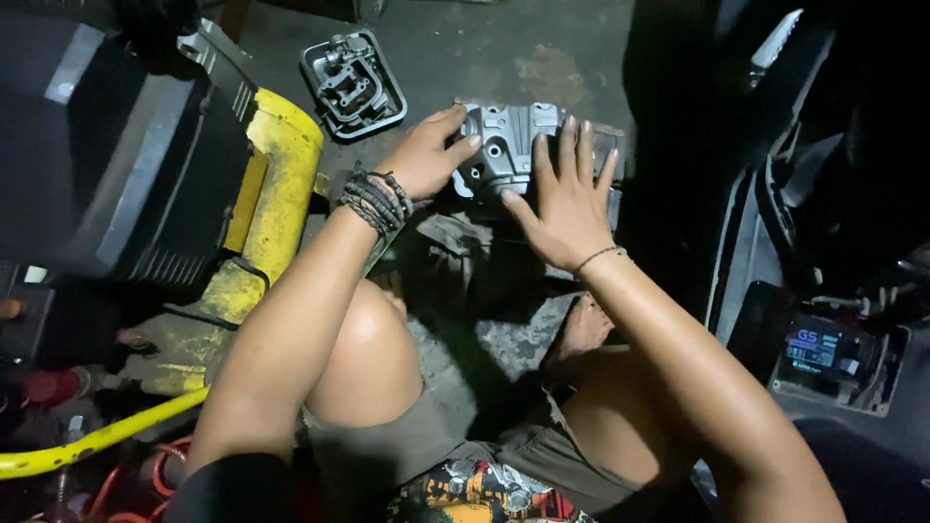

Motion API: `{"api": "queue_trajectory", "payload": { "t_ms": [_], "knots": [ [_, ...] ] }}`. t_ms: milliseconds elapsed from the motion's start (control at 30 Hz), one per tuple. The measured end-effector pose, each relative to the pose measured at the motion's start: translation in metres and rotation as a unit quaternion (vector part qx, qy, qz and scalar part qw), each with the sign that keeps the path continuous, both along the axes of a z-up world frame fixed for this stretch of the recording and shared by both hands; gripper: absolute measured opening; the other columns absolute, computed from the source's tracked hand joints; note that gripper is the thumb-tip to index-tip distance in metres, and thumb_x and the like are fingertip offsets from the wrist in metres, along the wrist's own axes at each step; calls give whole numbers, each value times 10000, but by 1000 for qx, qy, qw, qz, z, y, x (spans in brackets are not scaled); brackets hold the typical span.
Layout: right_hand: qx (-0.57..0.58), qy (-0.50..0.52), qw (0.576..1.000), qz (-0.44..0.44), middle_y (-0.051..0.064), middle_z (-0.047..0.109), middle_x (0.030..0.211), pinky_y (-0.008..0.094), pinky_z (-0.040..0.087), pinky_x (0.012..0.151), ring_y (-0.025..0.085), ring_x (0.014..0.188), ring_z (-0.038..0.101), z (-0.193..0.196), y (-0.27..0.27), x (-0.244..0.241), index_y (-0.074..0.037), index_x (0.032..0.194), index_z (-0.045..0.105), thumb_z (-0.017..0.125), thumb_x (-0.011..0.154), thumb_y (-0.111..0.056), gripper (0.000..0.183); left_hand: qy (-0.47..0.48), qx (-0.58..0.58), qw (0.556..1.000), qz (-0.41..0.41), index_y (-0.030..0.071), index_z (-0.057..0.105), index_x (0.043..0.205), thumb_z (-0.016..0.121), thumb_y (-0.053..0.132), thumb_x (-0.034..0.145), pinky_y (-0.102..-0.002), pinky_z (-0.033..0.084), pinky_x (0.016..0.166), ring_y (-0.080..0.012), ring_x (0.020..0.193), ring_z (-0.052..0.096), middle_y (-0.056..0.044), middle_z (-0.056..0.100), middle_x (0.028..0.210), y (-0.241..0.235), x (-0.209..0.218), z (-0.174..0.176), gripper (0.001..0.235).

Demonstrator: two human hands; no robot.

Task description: Cleaning and inspecting a motorcycle cylinder head using a cloth

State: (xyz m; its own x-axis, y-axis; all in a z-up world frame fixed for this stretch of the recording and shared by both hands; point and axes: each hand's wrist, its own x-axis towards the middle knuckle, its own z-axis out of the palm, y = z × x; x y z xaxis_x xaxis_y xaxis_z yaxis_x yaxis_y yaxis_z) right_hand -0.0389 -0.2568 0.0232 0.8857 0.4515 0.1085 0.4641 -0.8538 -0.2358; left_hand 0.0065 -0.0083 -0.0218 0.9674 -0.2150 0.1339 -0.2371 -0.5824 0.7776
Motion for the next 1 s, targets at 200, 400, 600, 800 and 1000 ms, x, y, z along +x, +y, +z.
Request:
{"api": "queue_trajectory", "payload": {
  "t_ms": [200,400,600,800,1000],
  "knots": [
    [-26,-57,998,-13,381,98,1634,765,-55,1105,499,1503,-56,-6,5,40,27,1593,373,387,1029,-625,862,31,17,999,19,-58,529,1415,562,362,1010,-343,399,1128,-315,1380,512,-190,496,1537,-1,-6,17,585],
    [-51,-33,998,12,368,146,1646,756,-88,1103,497,1524,-29,-3,7,22,41,1582,349,331,998,-695,939,50,24,998,16,-62,506,1431,539,372,1012,-347,389,1137,-305,1397,496,-174,471,1562,-4,-10,27,604],
    [-52,-28,998,-30,360,170,1639,749,-71,1103,472,1518,-25,-3,14,58,-20,1577,402,282,1009,-729,916,34,19,999,28,-57,515,1429,551,380,1007,-349,380,1152,-314,1409,487,-192,486,1545,-4,-6,19,608],
    [-103,-7,994,-46,338,294,1633,740,-3,1169,435,1575,110,8,16,47,-6,1554,418,407,969,-725,927,136,-17,991,-12,-62,403,1534,507,482,1068,-478,243,1266,-387,1516,311,-249,364,1622,1,-19,47,724],
    [-121,-39,992,-27,368,255,1647,737,-23,1174,458,1577,93,14,22,37,102,1530,416,405,986,-721,987,144,-6,989,22,-11,367,1574,502,492,1067,-469,224,1273,-334,1535,304,-191,338,1652,-7,-20,55,727]
  ]
}}
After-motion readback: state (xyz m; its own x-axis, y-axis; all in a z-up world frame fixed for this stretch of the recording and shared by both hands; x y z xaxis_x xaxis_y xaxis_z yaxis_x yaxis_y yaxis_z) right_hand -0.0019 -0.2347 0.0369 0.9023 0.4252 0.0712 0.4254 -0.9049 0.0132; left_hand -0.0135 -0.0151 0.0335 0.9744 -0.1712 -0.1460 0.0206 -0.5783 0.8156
